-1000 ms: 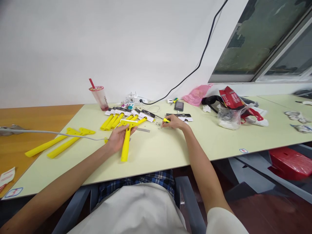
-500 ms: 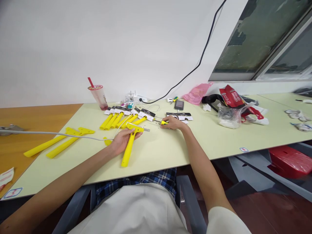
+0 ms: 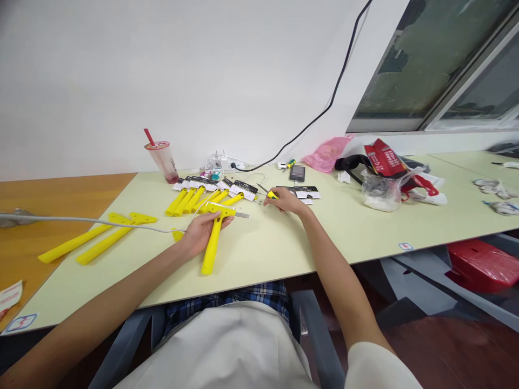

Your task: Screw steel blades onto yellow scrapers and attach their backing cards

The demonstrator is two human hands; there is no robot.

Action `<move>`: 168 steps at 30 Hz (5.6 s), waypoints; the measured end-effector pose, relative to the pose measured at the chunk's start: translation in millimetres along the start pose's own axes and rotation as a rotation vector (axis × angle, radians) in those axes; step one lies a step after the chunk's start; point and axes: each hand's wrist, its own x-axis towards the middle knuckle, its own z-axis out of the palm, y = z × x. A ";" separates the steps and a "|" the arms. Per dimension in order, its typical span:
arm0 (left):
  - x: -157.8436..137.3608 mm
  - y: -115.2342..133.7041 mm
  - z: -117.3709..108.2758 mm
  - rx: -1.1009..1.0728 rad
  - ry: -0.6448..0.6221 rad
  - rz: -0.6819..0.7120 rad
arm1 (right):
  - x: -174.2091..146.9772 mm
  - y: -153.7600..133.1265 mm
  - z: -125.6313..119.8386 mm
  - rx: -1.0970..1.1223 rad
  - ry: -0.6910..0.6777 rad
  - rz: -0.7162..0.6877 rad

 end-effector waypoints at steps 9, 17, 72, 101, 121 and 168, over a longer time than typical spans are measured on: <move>1.5 13.1 1.4 -0.065 0.095 0.031 | 2.4 2.6 0.1 0.275 0.022 0.098; 1.9 7.2 0.2 -0.010 0.071 -0.108 | -4.3 -9.2 -2.2 -0.143 -0.103 0.125; -4.0 -26.9 6.2 0.244 -0.153 -0.326 | -20.1 -69.6 73.8 0.171 -0.222 -0.107; -3.9 -25.1 3.9 0.239 -0.199 -0.340 | -15.5 -59.6 94.0 0.286 -0.322 0.092; -4.6 -5.2 4.3 0.167 -0.123 -0.091 | 8.6 -36.2 61.6 0.835 0.087 0.151; -0.5 -4.7 10.4 0.060 0.049 0.041 | 5.5 -88.3 70.7 0.474 -0.216 -0.019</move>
